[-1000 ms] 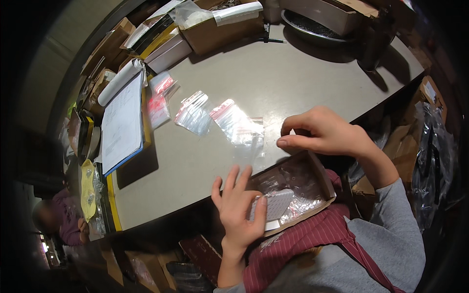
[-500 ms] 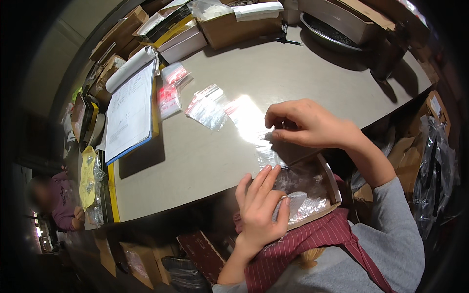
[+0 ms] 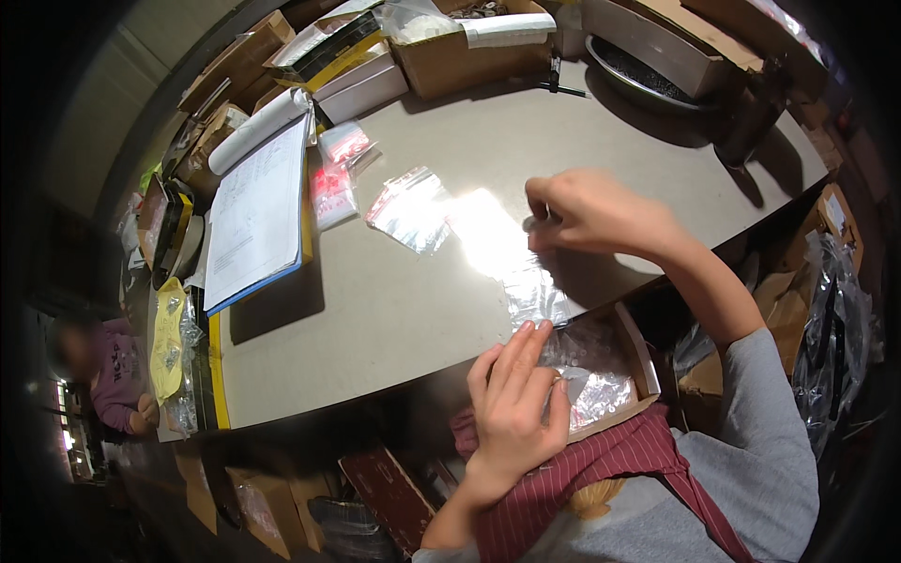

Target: The person repeatedly picks small white items from a sheet and places them into clear plastic bags on a table. The person handles the items one at a time, opening each bag and inserting the item before setting the bag aside.

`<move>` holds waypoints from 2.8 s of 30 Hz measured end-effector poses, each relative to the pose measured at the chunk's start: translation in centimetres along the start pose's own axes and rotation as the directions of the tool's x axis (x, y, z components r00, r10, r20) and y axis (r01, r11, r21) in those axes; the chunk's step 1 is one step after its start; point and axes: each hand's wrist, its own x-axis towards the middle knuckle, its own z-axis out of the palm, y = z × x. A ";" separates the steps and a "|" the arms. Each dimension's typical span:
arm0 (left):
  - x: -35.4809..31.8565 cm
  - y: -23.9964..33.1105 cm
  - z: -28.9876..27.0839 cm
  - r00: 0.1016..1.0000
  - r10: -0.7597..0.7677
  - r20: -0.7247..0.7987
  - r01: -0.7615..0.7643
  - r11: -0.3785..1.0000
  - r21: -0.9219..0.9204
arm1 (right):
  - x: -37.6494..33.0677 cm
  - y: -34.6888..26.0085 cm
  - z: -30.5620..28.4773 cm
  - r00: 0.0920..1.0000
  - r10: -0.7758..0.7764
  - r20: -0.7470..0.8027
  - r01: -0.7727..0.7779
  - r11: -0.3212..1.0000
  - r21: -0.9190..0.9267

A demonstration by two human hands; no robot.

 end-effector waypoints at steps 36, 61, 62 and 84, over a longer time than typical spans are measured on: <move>-1.2 -0.9 -3.1 0.895 -0.438 -0.088 0.327 0.775 -0.541 | -10.4 2.4 0.8 0.941 -0.339 0.003 0.315 0.878 0.360; -0.6 -1.4 -2.2 0.959 -0.005 -0.282 -0.010 0.999 -0.052 | -3.8 -2.9 2.1 0.973 -0.231 -0.011 0.224 0.928 0.296; -0.3 -1.3 -2.5 0.966 0.027 -0.257 -0.031 0.999 -0.010 | -3.4 -3.2 2.1 0.975 -0.223 0.022 0.208 0.937 0.279; -0.5 -1.6 0.0 0.987 0.030 -0.158 -0.014 0.995 0.098 | -2.4 -1.7 1.7 0.990 -0.133 0.038 0.119 0.960 0.254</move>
